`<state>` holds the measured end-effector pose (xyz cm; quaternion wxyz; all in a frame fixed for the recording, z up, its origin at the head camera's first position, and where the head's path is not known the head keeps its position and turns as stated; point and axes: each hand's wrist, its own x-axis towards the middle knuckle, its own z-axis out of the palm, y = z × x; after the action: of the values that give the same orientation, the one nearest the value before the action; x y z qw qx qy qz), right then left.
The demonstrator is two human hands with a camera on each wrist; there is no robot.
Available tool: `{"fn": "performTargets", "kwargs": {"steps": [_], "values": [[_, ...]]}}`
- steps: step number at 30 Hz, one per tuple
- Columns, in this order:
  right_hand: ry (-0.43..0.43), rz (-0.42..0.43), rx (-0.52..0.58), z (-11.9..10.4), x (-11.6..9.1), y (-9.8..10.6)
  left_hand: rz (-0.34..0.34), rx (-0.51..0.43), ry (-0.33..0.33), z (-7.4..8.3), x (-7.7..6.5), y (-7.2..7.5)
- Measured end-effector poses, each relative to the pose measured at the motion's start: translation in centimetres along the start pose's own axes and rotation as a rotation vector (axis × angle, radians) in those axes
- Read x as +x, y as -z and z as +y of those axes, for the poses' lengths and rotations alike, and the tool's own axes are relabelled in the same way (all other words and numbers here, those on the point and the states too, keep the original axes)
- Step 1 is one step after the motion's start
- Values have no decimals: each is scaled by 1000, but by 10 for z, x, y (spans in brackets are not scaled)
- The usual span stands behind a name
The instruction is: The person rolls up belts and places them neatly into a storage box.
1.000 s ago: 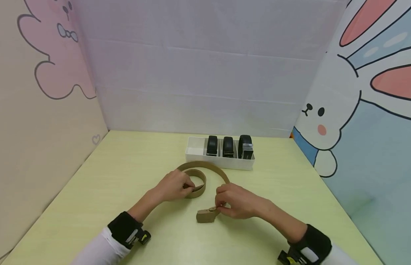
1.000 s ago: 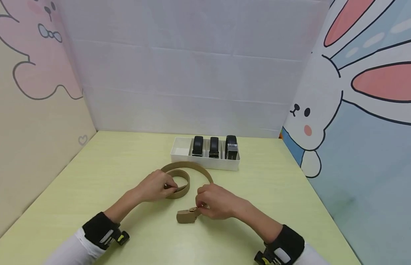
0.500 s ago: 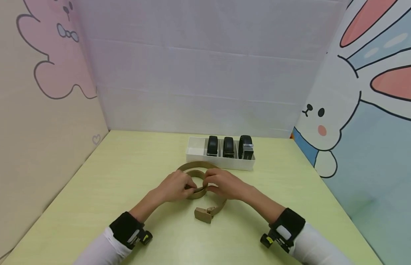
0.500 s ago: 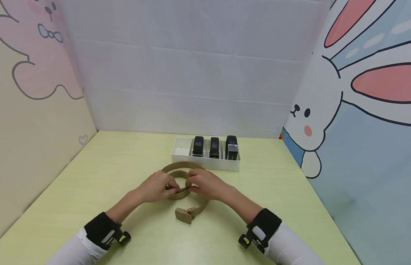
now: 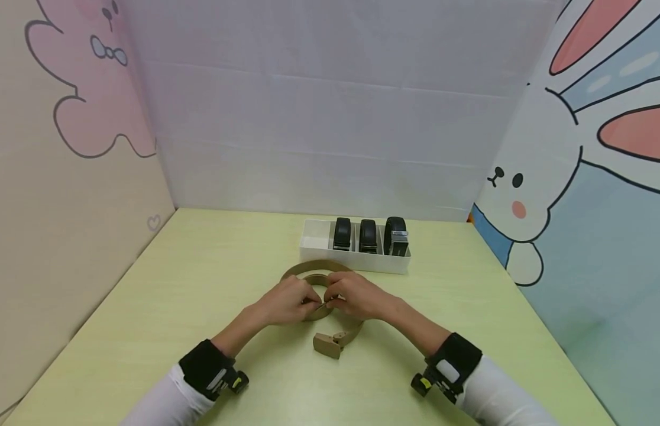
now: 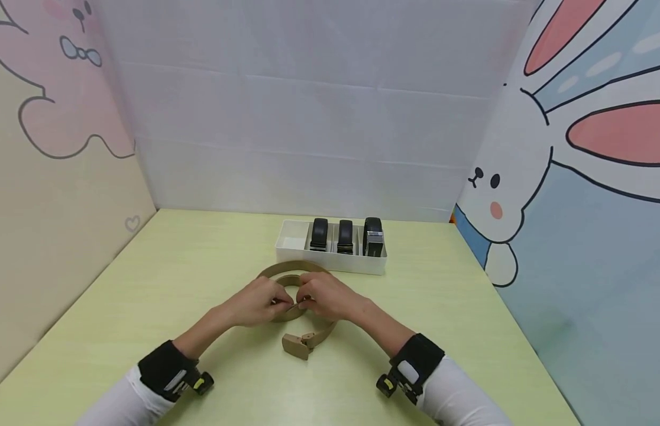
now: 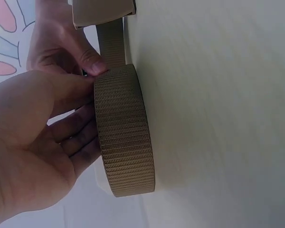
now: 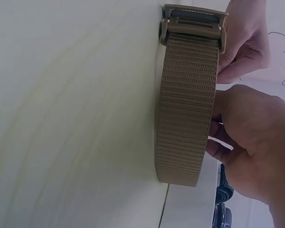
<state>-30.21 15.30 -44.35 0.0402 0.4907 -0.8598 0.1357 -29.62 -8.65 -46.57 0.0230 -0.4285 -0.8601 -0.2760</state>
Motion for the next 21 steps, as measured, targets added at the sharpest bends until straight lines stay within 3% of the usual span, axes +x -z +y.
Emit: {"fn": "performTargets", "kwargs": {"steps": [3,5,7,10,13,17,21], "values": [[-10,1,-21,2,0,2,49,68,-18,10,-2,-2],[-22,8,-30,4,-1,3,85,99,-65,22,-3,-4],[-32,21,-27,5,-3,6,80,97,-124,35,-4,-8],[-12,47,-8,9,-5,7,-14,59,-213,52,-2,-15],[57,82,8,19,-7,1,-93,39,-244,63,0,-23],[100,98,39,19,-9,-1,-113,45,-222,68,-3,-22],[69,73,76,11,-13,7,-174,59,-189,66,-13,-7]]}}
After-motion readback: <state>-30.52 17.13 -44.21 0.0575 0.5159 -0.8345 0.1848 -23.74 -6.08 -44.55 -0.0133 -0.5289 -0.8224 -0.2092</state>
